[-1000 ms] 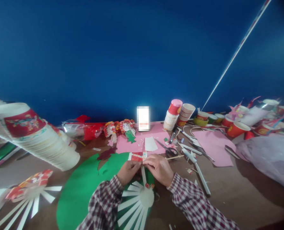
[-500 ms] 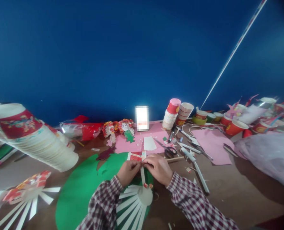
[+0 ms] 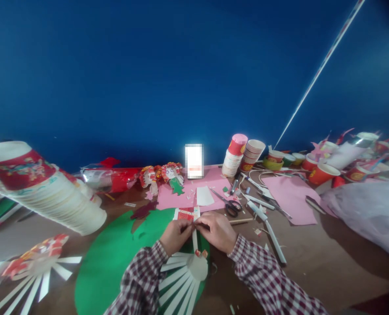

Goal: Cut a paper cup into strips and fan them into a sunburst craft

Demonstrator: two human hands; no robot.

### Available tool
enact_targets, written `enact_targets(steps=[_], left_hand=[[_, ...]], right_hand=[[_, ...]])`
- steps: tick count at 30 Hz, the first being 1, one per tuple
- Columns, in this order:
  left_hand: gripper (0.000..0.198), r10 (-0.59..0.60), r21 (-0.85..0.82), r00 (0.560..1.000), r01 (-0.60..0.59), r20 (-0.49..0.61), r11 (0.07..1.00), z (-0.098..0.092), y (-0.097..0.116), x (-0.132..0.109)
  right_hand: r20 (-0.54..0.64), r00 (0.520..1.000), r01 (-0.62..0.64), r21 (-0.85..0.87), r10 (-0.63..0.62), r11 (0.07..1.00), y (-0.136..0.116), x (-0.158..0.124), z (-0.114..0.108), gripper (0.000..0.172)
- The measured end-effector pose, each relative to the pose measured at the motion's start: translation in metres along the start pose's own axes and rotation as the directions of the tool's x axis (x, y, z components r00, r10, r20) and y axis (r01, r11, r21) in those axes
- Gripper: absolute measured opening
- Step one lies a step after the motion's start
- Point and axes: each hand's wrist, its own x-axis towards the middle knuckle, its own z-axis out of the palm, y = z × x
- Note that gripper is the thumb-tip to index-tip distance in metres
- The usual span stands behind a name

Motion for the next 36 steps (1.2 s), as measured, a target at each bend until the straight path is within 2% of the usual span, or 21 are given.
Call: enact_targets(steps=[7, 20, 28, 33, 36], left_hand=[[0.035, -0.01, -0.086, 0.999, 0.012, 0.03, 0.996, -0.0013, 0.0056, 0.0004], [0.026, -0.048, -0.192, 0.998, 0.054, 0.037, 0.98, -0.0031, 0.0047, 0.0006], [0.016, -0.044, -0.164, 0.999, 0.043, -0.004, 0.985, -0.0027, 0.0062, 0.0004], [0.021, -0.054, -0.126, 0.998, 0.051, -0.02, 0.991, -0.0029, 0.0088, -0.002], [0.024, -0.061, -0.194, 0.998, 0.06, 0.001, 0.979, -0.0032, 0.0093, -0.0027]], right_hand=[[-0.019, 0.999, 0.036, -0.028, -0.037, 0.999, -0.0002, 0.0016, 0.0012, 0.008], [-0.067, 0.998, 0.008, 0.006, -0.007, 1.0, -0.0017, -0.0004, 0.0046, 0.009], [-0.094, 0.995, 0.018, -0.024, -0.021, 1.0, -0.0051, -0.0008, 0.0054, 0.009], [-0.118, 0.991, 0.052, -0.044, -0.056, 0.998, -0.0047, -0.0014, 0.0069, 0.011], [-0.127, 0.988, 0.079, -0.049, -0.085, 0.996, -0.0036, -0.0019, 0.0084, 0.011]])
